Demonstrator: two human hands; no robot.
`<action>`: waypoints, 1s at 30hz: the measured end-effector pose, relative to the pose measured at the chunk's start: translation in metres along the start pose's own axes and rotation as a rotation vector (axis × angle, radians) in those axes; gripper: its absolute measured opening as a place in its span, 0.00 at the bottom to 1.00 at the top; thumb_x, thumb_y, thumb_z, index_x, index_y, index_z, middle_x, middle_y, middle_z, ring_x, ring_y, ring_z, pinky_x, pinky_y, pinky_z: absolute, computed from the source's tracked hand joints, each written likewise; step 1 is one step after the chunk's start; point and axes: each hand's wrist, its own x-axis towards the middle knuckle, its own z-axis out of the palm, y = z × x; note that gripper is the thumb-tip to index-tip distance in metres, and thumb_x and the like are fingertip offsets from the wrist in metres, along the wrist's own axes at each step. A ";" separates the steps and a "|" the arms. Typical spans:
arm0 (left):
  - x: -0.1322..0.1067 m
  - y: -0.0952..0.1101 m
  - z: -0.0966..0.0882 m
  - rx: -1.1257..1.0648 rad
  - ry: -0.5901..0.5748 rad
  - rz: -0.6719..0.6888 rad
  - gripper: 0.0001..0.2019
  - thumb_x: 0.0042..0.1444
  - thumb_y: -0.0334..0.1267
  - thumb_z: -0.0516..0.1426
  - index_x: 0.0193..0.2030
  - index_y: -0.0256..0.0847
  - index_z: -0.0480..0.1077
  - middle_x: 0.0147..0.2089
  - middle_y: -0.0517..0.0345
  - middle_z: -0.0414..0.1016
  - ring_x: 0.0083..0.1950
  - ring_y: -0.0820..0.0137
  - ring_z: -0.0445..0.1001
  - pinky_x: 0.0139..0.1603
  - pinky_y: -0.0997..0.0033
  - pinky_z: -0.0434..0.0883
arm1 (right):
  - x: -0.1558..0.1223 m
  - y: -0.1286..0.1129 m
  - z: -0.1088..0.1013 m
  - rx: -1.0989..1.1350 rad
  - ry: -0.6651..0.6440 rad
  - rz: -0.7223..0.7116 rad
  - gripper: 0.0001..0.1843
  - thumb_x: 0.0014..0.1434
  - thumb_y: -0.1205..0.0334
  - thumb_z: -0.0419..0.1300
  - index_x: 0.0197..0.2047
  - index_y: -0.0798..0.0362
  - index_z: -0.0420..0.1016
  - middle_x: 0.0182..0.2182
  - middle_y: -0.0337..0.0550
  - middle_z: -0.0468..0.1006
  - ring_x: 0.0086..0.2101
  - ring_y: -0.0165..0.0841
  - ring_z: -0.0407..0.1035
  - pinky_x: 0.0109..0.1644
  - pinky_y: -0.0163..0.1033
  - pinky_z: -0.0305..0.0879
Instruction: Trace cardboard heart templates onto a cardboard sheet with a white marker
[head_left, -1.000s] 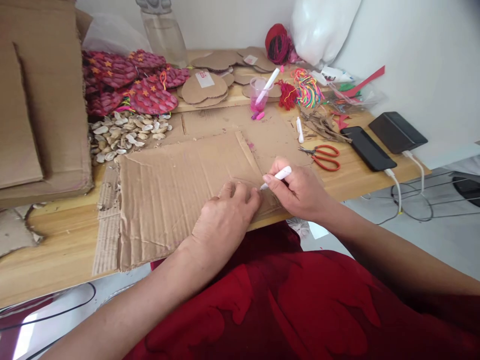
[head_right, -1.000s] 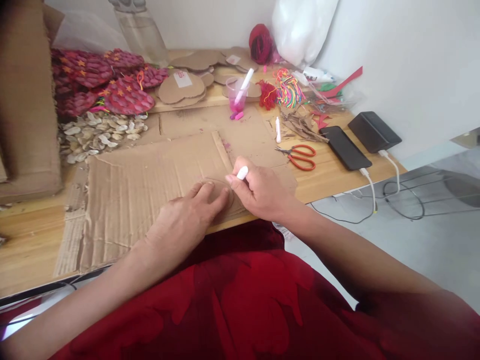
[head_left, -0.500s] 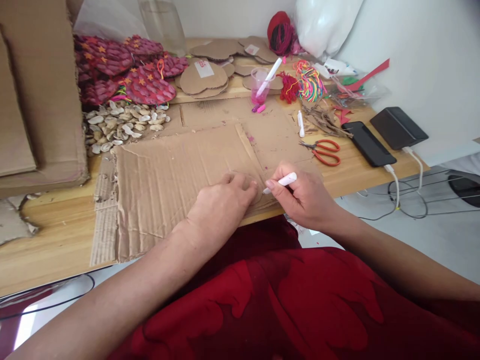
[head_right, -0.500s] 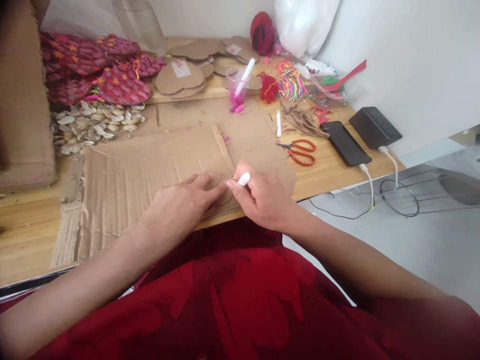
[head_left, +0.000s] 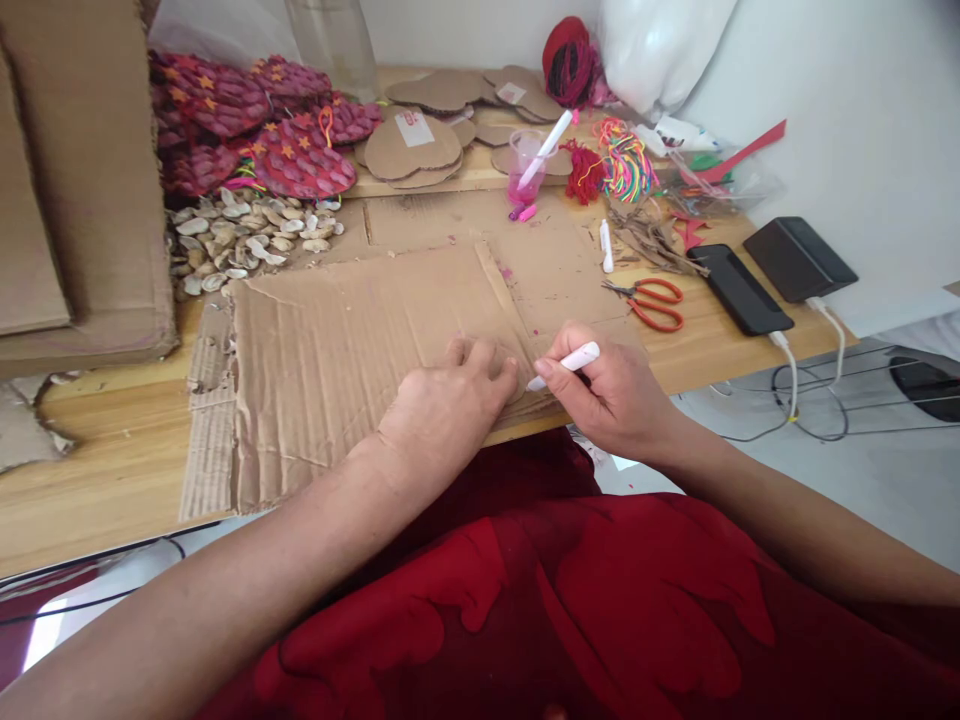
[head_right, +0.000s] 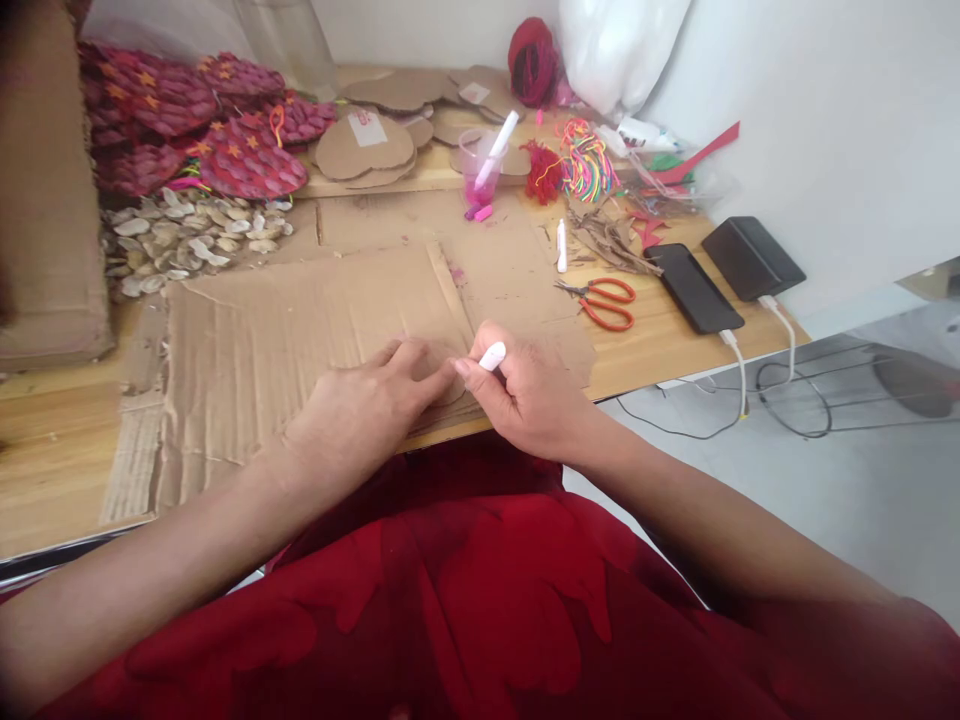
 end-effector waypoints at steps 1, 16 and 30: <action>0.000 0.001 0.001 0.007 0.012 -0.007 0.18 0.69 0.28 0.48 0.61 0.44 0.68 0.56 0.46 0.71 0.53 0.59 0.76 0.29 0.70 0.76 | 0.001 0.000 0.000 0.000 -0.004 0.003 0.14 0.72 0.55 0.53 0.33 0.49 0.62 0.22 0.33 0.63 0.22 0.27 0.57 0.29 0.38 0.51; -0.001 -0.002 0.002 -0.051 0.016 -0.024 0.18 0.68 0.27 0.50 0.61 0.44 0.67 0.53 0.50 0.74 0.48 0.60 0.79 0.27 0.71 0.75 | 0.007 0.011 0.000 0.356 0.279 0.085 0.08 0.73 0.55 0.54 0.43 0.49 0.70 0.29 0.38 0.75 0.30 0.32 0.71 0.37 0.41 0.66; -0.003 -0.010 0.021 -0.201 0.193 -0.130 0.12 0.70 0.36 0.53 0.59 0.42 0.66 0.50 0.54 0.80 0.44 0.63 0.81 0.25 0.72 0.68 | 0.023 0.009 0.032 0.020 0.022 0.100 0.16 0.58 0.63 0.67 0.47 0.47 0.67 0.40 0.39 0.80 0.39 0.38 0.75 0.42 0.42 0.65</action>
